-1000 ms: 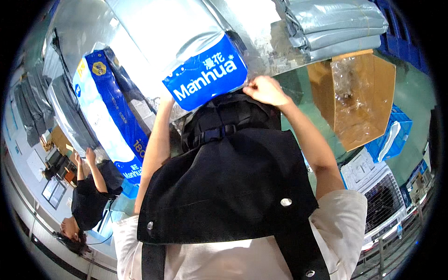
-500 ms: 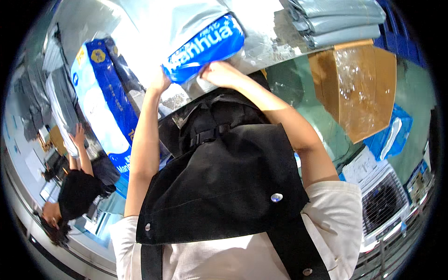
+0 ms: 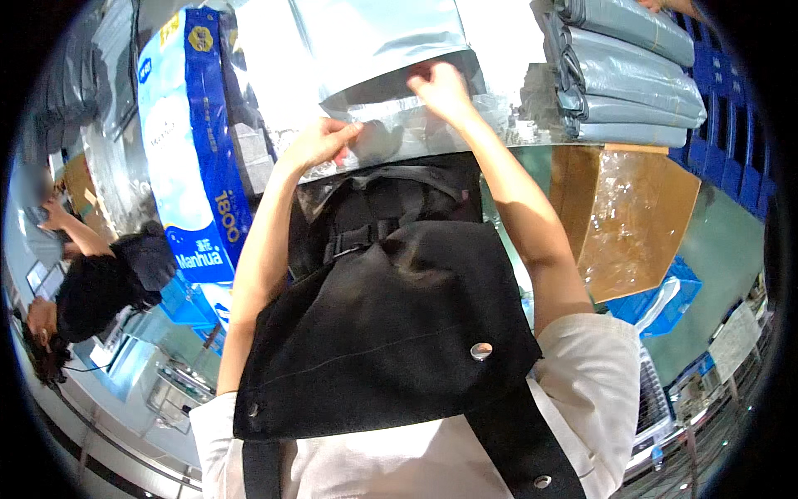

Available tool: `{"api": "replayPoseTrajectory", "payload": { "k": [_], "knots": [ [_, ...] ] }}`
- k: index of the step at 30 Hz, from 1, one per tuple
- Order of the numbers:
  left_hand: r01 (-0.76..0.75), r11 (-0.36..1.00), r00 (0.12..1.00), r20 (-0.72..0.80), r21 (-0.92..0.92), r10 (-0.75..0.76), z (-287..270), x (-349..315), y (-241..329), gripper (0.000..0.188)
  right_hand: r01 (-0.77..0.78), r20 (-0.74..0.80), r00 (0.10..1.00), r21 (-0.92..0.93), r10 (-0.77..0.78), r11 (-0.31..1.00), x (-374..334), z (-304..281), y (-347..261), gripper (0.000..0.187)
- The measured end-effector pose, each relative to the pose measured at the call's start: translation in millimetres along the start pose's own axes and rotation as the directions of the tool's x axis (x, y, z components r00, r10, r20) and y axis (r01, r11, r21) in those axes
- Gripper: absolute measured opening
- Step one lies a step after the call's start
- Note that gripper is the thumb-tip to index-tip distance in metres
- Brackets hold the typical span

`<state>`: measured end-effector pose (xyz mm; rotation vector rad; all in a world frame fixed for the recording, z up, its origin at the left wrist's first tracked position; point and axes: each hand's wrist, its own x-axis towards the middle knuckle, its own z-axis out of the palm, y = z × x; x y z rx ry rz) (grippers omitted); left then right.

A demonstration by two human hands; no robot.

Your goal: The person places multi-packs of facial tissue into gray plastic shipping bags and stacks the finished packages on a metal work table.

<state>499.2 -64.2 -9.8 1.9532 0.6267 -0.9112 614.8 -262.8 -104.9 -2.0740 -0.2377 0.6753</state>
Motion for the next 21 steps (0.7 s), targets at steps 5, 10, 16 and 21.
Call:
{"api": "replayPoseTrajectory", "payload": {
  "k": [5,10,16,21],
  "knots": [
    [-0.295,0.950,0.916,-0.312,-0.098,0.252,30.0,36.8,24.5,0.061,0.047,-0.193,0.980,0.496,0.057,0.867,-1.2,-39.6,10.2,0.035],
    [-0.693,0.720,0.592,-0.548,0.027,0.591,6.2,95.9,64.4,0.050,0.086,0.038,0.993,0.463,-0.116,0.882,41.3,-73.5,27.5,0.033],
    [-0.539,0.687,0.842,-0.319,-0.487,0.435,-22.5,95.2,93.1,0.068,0.053,0.226,0.970,0.154,-0.087,0.987,53.9,-85.4,18.0,0.043],
    [-0.460,0.723,0.879,-0.147,-0.515,0.454,-47.6,82.5,89.2,0.061,-0.001,0.291,0.941,0.513,-0.173,0.859,39.5,-74.4,19.2,0.042]
  ]
}}
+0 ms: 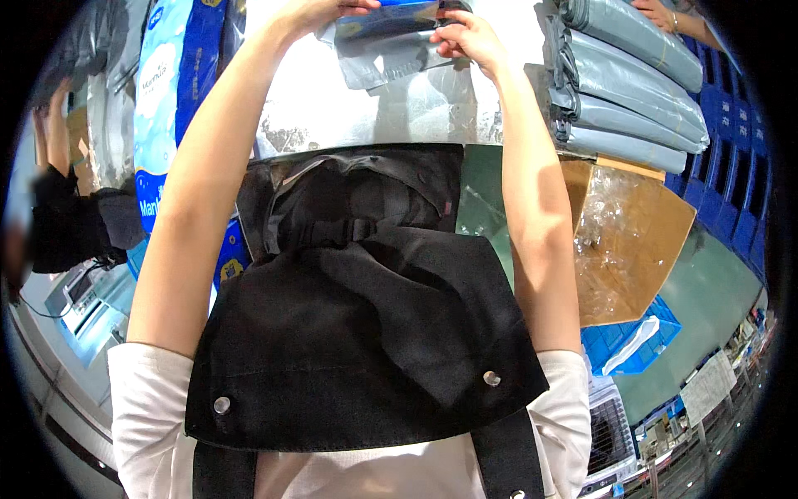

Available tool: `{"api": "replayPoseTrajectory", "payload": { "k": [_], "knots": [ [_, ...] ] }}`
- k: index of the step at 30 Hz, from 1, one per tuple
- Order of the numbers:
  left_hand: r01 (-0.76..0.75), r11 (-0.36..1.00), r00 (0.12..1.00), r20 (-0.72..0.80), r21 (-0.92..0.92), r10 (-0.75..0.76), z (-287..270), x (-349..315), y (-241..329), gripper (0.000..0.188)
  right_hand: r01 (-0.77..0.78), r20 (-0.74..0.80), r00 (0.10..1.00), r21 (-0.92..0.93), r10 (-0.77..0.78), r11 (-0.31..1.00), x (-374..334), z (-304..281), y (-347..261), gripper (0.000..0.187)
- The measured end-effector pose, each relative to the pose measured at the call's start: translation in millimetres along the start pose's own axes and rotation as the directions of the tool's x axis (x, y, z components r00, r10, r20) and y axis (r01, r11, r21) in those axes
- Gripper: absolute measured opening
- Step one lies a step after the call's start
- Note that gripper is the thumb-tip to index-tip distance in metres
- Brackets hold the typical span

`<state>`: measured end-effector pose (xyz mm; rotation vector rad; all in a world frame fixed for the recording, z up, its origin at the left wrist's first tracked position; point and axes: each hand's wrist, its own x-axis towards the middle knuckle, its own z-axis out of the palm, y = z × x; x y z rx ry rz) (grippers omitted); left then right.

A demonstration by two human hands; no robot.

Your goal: The person places multi-packs of facial tissue into gray plastic shipping bags and stacks the finished packages on a metal work table.

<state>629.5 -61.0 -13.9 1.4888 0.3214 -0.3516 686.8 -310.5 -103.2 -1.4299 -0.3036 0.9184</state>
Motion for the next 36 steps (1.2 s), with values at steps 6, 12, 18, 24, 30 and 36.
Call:
{"api": "replayPoseTrajectory", "payload": {
  "k": [6,12,18,24,30,36],
  "knots": [
    [0.017,0.999,0.988,-0.150,-0.033,-0.022,-5.5,-24.0,-14.4,0.055,0.041,-0.030,0.999,-0.023,-0.042,0.999,4.9,11.7,8.7,0.041],
    [-0.012,0.944,0.962,-0.253,0.330,0.100,-24.6,-61.2,-64.1,0.049,0.010,-0.122,0.992,-0.061,-0.017,0.998,7.0,27.7,1.5,0.022],
    [0.120,0.849,0.604,-0.716,0.515,0.349,7.9,-95.9,-72.9,0.029,-0.135,-0.512,0.853,-0.030,0.101,0.990,-15.0,68.9,-7.0,0.026],
    [0.384,0.874,0.684,-0.728,0.297,-0.054,-15.3,-95.4,-128.1,0.033,0.053,-0.037,0.994,-0.683,-0.106,0.728,23.7,141.6,19.7,0.037],
    [0.264,0.783,0.792,-0.590,0.564,0.158,-29.6,-102.5,-124.7,0.038,0.252,0.161,0.965,-0.791,-0.209,0.557,97.4,109.9,-29.1,0.044],
    [0.359,0.921,0.817,-0.529,0.151,-0.232,-30.7,-123.4,-137.9,0.041,0.250,0.165,0.893,-0.955,-0.418,0.157,51.5,108.5,26.4,0.034]
  ]
}}
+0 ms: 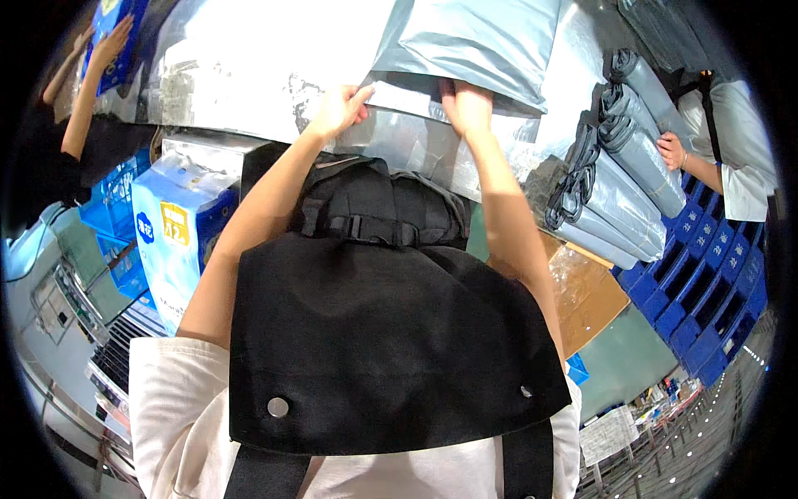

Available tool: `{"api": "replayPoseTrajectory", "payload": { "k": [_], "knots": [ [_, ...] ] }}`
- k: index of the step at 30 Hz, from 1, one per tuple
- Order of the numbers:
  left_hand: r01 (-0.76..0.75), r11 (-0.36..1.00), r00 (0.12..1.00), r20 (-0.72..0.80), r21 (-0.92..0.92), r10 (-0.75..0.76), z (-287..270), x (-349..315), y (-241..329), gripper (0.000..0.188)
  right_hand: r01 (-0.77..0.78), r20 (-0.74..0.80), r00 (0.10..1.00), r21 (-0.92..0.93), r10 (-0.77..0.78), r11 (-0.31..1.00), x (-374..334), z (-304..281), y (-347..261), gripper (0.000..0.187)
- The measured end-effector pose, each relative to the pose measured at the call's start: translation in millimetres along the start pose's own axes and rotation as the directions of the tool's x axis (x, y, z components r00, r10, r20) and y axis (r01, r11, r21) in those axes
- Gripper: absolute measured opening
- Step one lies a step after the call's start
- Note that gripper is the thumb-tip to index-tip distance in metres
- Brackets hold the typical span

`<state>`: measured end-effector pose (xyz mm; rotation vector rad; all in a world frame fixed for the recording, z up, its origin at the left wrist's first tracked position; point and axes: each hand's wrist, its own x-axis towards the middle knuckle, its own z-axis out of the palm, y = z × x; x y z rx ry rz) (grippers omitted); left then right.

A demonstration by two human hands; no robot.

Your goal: The person places multi-packs of facial tissue into gray plastic shipping bags and stacks the finished packages on a metal work table.

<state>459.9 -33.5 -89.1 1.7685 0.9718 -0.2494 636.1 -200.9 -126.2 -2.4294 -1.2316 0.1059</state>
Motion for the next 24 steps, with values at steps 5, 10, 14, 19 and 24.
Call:
{"api": "replayPoseTrajectory", "payload": {
  "k": [5,10,14,19,24],
  "knots": [
    [-0.019,0.992,0.994,0.106,-0.127,0.033,-3.7,6.9,-17.9,0.038,-0.006,-0.074,0.997,0.072,0.012,0.997,-47.0,-0.6,-18.6,0.021],
    [-0.072,0.997,0.997,0.035,0.042,0.071,-9.7,16.3,12.6,0.047,-0.017,-0.075,0.997,0.095,0.024,0.995,-47.9,8.9,-26.6,0.011],
    [0.001,0.985,0.998,-0.068,0.172,0.010,-7.4,45.0,20.7,0.037,0.001,-0.051,0.999,-0.021,-0.002,1.000,-46.6,10.3,-30.0,0.010],
    [-0.136,0.943,0.976,-0.123,0.305,0.181,-6.7,56.5,1.5,0.029,0.187,0.023,0.982,0.081,-0.190,0.979,-98.1,-3.6,-31.0,0.013],
    [-0.031,0.984,0.999,0.030,0.177,0.026,-21.2,42.2,1.0,0.034,-0.164,0.080,0.983,-0.022,0.166,0.986,-230.0,-88.7,54.0,0.013]
  ]
}}
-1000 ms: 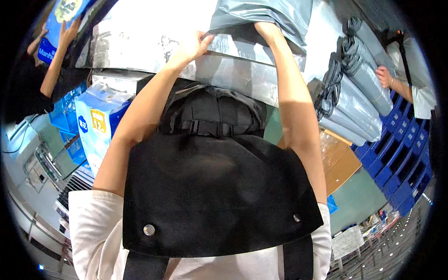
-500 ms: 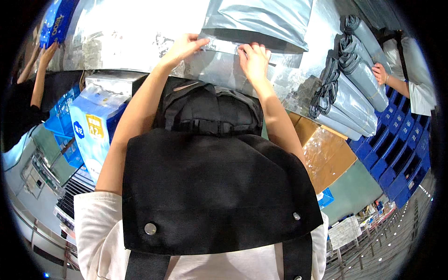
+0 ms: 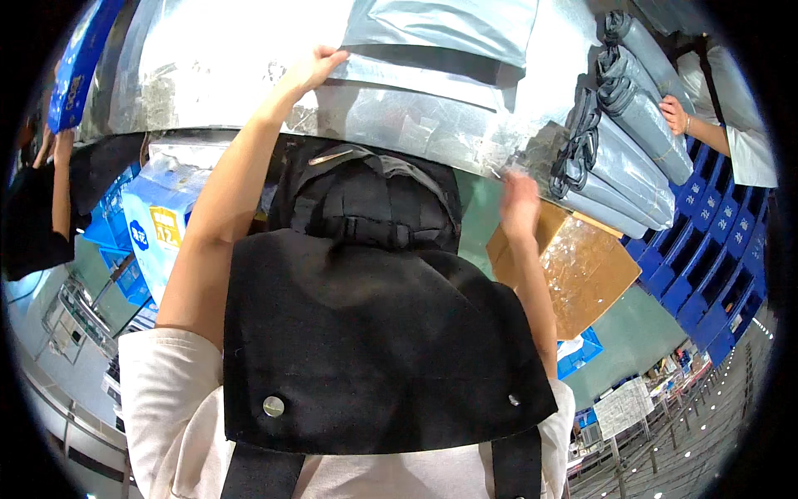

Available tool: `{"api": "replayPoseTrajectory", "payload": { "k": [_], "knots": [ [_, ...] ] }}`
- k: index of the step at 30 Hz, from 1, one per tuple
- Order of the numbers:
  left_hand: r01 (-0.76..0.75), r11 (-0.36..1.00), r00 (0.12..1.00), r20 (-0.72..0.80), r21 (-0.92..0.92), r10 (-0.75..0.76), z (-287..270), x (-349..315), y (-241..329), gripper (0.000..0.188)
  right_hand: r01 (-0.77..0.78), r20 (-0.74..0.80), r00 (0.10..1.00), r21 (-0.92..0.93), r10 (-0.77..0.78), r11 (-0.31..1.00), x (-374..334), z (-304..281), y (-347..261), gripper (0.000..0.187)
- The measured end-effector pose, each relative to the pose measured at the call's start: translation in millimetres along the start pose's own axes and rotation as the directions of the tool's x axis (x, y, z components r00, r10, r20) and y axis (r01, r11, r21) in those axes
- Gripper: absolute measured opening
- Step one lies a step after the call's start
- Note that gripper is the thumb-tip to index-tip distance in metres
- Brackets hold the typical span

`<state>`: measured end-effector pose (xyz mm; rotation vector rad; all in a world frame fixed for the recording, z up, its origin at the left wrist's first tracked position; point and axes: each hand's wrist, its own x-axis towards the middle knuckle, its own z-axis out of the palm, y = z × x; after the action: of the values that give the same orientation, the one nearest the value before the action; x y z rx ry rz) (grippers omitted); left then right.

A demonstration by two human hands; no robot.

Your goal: The person places multi-packs of facial tissue into gray plastic shipping bags and stacks the finished packages on a metal work table.

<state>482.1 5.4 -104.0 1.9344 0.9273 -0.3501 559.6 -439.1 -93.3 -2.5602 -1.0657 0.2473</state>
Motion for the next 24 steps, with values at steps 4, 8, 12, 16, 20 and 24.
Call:
{"api": "replayPoseTrajectory", "payload": {
  "k": [4,8,12,16,20,24],
  "knots": [
    [0.013,0.986,0.985,0.172,-0.166,0.016,-22.6,2.5,-32.4,0.041,-0.196,0.201,0.901,-0.599,0.383,0.777,-240.6,-41.5,212.4,0.018],
    [-0.034,0.993,0.999,-0.032,-0.112,0.031,-61.8,-4.7,-41.3,0.039,-0.073,0.709,0.421,-0.596,0.566,0.800,-144.2,-42.4,135.1,0.018],
    [-0.251,0.737,0.849,-0.224,0.628,0.479,-61.2,6.0,30.2,0.056,-0.006,0.251,0.966,0.242,-0.056,0.970,67.6,-74.5,0.5,0.013],
    [-0.385,-0.044,0.714,0.328,0.922,0.619,-53.5,8.6,86.4,0.065,0.437,-0.119,0.839,-0.436,-0.532,0.787,208.3,-93.0,-34.1,0.039],
    [-0.711,-0.170,0.457,0.632,0.683,0.626,-37.2,19.8,50.7,0.047,0.749,0.240,0.657,-0.312,-0.714,0.584,221.0,-63.9,-2.8,0.043],
    [-0.754,0.039,0.558,0.609,0.656,0.563,-50.5,26.6,49.3,0.038,0.662,0.509,0.716,-0.275,-0.478,0.698,215.1,-90.4,33.2,0.048]
  ]
}}
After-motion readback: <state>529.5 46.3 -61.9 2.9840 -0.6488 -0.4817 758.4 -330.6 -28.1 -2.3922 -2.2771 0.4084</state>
